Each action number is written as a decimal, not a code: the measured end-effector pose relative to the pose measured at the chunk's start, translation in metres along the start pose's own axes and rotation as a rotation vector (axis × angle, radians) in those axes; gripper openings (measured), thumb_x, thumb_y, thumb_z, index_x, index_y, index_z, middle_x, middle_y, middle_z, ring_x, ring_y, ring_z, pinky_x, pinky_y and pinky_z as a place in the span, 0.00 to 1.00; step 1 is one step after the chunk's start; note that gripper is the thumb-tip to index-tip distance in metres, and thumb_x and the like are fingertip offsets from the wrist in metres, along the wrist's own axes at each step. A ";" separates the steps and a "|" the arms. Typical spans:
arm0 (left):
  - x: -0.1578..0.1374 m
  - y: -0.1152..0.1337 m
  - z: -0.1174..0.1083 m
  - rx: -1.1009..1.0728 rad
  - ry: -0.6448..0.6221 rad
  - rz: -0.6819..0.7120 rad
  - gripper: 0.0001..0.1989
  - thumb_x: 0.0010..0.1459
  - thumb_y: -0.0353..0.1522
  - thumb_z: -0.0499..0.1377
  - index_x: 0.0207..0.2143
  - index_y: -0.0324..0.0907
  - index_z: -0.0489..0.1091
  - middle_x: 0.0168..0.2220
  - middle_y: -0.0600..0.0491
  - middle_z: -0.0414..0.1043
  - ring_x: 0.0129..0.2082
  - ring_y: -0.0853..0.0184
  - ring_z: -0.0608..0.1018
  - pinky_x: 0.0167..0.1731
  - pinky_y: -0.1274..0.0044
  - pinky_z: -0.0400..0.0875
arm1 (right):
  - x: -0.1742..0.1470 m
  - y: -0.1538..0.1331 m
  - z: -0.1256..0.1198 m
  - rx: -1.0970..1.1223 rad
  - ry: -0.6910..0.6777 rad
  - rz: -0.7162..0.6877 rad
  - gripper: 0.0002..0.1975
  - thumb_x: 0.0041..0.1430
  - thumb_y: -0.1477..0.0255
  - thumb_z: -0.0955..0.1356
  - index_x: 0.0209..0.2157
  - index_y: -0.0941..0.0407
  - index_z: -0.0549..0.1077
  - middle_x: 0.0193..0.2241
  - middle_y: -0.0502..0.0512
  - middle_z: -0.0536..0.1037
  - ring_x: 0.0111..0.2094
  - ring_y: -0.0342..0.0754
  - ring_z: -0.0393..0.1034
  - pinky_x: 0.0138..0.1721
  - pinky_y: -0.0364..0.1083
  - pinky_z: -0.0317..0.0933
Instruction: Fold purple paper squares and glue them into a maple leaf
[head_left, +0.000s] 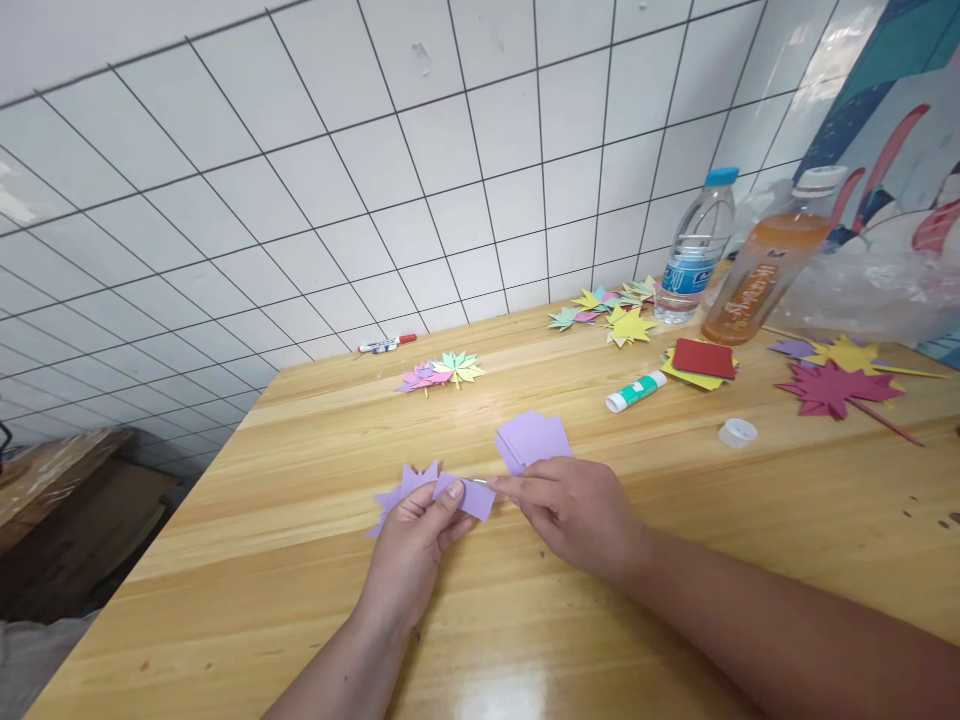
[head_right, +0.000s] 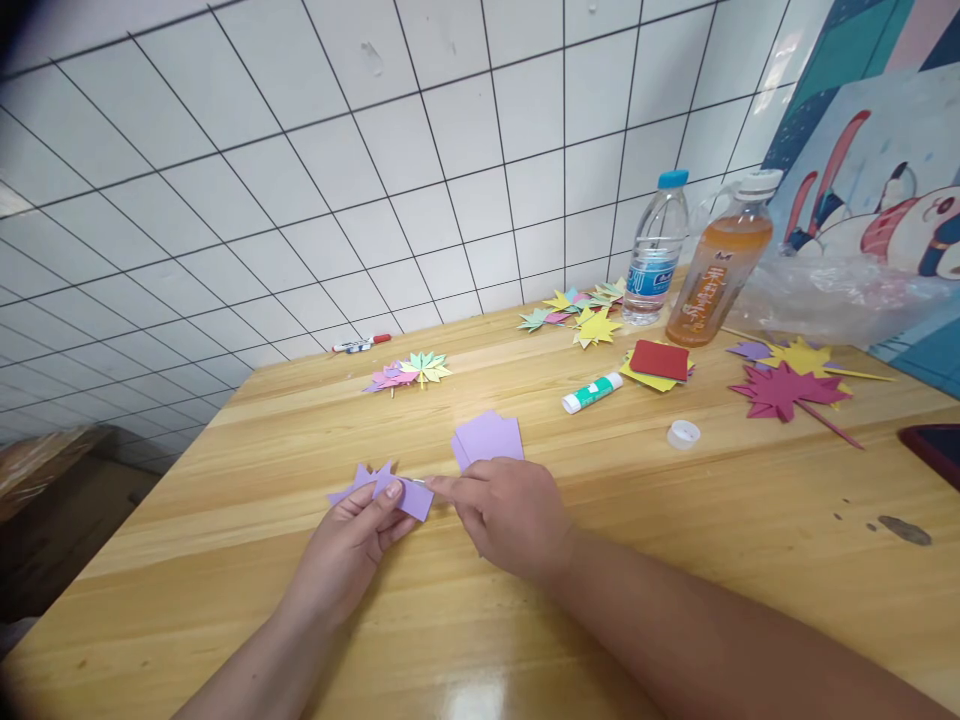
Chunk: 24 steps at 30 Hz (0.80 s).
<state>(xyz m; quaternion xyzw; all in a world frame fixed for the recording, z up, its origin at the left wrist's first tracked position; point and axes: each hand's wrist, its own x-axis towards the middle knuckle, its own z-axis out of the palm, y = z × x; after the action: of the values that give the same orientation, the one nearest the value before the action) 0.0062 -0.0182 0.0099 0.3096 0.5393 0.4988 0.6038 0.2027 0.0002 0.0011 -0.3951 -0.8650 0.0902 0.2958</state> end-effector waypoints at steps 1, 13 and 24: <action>0.000 0.000 0.000 -0.003 0.013 0.006 0.12 0.44 0.35 0.66 0.30 0.37 0.75 0.32 0.49 0.76 0.31 0.69 0.76 0.29 0.82 0.72 | 0.000 0.000 0.000 -0.002 0.006 -0.001 0.19 0.60 0.73 0.61 0.52 0.43 0.65 0.34 0.48 0.77 0.36 0.42 0.69 0.34 0.41 0.57; 0.001 0.000 -0.002 -0.013 0.002 -0.010 0.12 0.44 0.35 0.66 0.31 0.37 0.75 0.31 0.49 0.76 0.31 0.70 0.76 0.29 0.82 0.73 | 0.001 -0.002 -0.002 0.007 0.009 0.024 0.18 0.62 0.72 0.60 0.51 0.43 0.67 0.36 0.48 0.77 0.36 0.42 0.69 0.34 0.41 0.57; 0.000 0.001 0.000 0.079 -0.037 -0.010 0.12 0.46 0.36 0.65 0.31 0.37 0.76 0.33 0.47 0.76 0.33 0.68 0.75 0.31 0.82 0.72 | 0.000 -0.002 -0.001 0.029 0.003 0.014 0.18 0.61 0.73 0.60 0.52 0.45 0.67 0.35 0.50 0.77 0.36 0.43 0.69 0.35 0.41 0.58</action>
<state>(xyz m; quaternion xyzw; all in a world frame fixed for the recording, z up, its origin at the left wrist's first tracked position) 0.0063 -0.0182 0.0111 0.3396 0.5490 0.4683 0.6033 0.2025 -0.0009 0.0027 -0.3969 -0.8604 0.1041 0.3021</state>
